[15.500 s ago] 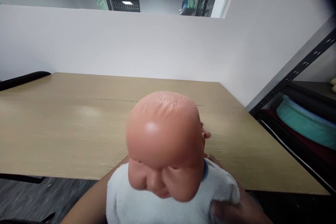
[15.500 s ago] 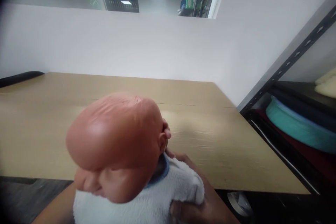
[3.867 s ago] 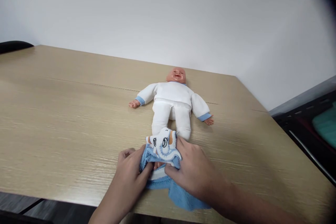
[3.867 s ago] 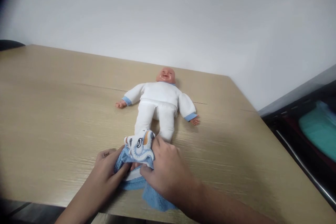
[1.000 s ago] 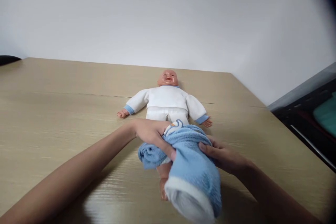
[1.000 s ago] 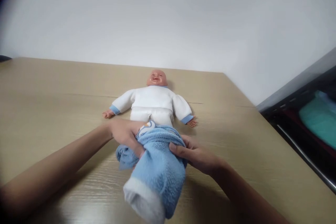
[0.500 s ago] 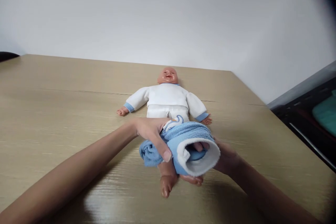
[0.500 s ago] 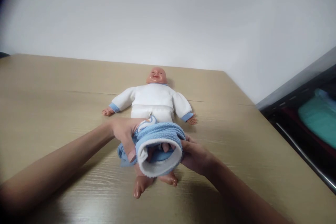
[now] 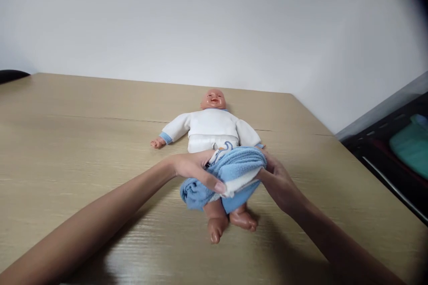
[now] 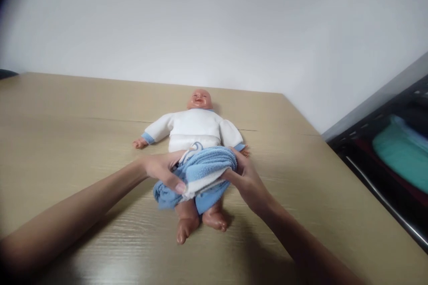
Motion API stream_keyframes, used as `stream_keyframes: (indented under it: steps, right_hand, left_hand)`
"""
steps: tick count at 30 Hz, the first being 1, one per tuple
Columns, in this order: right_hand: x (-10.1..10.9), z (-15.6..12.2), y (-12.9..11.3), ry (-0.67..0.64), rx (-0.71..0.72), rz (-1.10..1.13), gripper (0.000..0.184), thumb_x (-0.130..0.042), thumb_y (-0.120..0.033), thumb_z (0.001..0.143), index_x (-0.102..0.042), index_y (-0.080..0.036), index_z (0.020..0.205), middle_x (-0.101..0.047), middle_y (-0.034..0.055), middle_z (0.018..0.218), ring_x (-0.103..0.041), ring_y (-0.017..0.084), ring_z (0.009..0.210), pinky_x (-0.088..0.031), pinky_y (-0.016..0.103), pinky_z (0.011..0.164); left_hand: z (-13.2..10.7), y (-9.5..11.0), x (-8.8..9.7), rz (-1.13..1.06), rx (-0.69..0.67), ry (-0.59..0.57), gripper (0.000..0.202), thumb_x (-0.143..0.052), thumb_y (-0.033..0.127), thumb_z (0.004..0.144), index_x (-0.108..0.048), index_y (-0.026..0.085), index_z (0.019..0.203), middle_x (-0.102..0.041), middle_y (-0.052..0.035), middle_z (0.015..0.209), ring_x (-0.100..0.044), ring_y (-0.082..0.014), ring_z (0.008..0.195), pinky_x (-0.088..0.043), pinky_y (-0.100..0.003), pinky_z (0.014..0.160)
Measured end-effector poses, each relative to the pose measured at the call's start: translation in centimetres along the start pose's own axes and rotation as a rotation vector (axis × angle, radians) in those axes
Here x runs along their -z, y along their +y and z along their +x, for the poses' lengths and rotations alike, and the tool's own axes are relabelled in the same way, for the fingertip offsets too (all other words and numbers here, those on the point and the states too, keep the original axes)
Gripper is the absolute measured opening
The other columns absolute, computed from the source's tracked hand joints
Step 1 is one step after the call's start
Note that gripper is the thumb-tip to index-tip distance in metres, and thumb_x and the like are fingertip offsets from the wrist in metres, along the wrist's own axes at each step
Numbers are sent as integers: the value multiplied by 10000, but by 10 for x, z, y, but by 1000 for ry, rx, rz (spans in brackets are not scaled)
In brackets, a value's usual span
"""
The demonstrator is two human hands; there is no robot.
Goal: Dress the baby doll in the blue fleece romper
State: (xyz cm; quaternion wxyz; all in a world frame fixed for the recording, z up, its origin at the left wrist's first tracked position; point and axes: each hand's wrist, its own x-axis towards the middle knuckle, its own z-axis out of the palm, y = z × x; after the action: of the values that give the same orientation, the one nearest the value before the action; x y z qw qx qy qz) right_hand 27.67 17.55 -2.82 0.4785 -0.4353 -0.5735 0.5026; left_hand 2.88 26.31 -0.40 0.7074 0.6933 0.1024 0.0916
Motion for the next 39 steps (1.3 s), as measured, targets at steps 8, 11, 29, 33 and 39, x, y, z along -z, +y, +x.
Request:
stream_keyframes:
  steps: [8,11,29,33,39]
  right_hand:
    - [-54,-84,-10,267,-290,-241,457,-806,-583,870,-789,-258,1191,-811,112,1065,-746,367,1015,-635,429,830]
    - [-80,-113,-5,328,-335,-225,407,-743,-608,929,-814,-248,1106,-810,132,1007,-753,391,1034,-642,455,886]
    - [-90,-142,39,754,90,-686,203,-679,-295,895,-735,-239,1082,-596,155,1419,-629,378,1317,-505,593,1135]
    - [-92,-142,38,678,-103,-395,297,-626,-381,977,-702,-245,1230,-696,147,1409,-705,364,1251,-600,502,1018]
    - [-97,-133,34,602,-262,-36,360,-677,-392,970,-667,-250,1300,-807,102,1241,-780,312,1114,-655,405,952]
  left_hand:
    - [7,16,-25,315,63,182,363,-773,276,780,-661,209,1119,-703,-5,1000,-674,-236,952,-546,-356,889]
    - [7,22,-33,495,137,143,344,-747,309,794,-610,205,1092,-612,27,853,-604,-200,784,-470,-319,729]
    - [7,18,-56,934,423,72,653,-824,409,786,-451,205,1281,-680,-61,1007,-655,-287,896,-447,-344,734]
    - [8,15,-56,864,375,102,602,-827,350,774,-454,211,1225,-652,-44,992,-636,-271,885,-455,-351,762]
    - [4,14,-47,561,279,152,574,-812,297,737,-454,226,1180,-603,-27,1039,-613,-249,939,-475,-356,826]
